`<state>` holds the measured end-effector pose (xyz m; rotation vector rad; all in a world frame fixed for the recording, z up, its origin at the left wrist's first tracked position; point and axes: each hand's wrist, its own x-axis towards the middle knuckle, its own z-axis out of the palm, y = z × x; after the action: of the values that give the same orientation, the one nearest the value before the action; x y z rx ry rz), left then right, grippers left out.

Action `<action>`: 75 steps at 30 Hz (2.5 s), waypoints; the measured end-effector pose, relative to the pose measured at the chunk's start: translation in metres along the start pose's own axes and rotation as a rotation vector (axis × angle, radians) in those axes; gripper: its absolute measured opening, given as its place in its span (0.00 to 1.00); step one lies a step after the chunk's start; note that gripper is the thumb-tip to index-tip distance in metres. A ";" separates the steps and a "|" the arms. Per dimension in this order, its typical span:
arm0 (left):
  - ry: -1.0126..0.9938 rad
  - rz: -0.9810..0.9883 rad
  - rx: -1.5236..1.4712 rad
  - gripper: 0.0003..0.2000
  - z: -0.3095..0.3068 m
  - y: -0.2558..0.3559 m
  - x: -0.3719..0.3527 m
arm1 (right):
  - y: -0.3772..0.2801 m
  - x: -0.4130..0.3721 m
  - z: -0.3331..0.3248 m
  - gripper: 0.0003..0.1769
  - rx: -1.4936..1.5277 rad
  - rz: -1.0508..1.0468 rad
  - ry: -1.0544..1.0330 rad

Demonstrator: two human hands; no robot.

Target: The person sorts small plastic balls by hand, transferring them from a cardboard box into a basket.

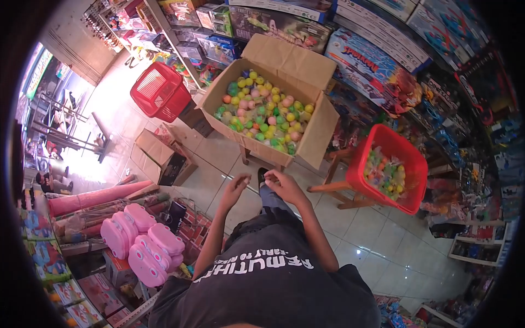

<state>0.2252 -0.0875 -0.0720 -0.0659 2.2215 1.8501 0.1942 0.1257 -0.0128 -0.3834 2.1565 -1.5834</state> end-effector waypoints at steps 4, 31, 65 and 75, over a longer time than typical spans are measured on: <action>0.153 0.174 -0.009 0.10 -0.030 0.062 0.056 | -0.038 0.059 -0.022 0.12 0.109 -0.065 0.073; 0.221 0.059 0.702 0.20 -0.102 0.054 0.307 | 0.049 0.326 -0.030 0.15 0.058 0.011 0.095; 0.121 -0.428 -0.613 0.23 -0.069 0.068 0.266 | 0.012 0.266 -0.090 0.15 0.459 0.012 0.101; 0.215 -0.289 -0.731 0.17 -0.074 0.039 0.277 | 0.064 0.271 -0.068 0.37 -0.351 0.319 0.024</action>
<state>-0.0619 -0.1176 -0.0830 -0.6992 1.4181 2.4420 -0.0720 0.0757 -0.1056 -0.1151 2.3749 -1.0453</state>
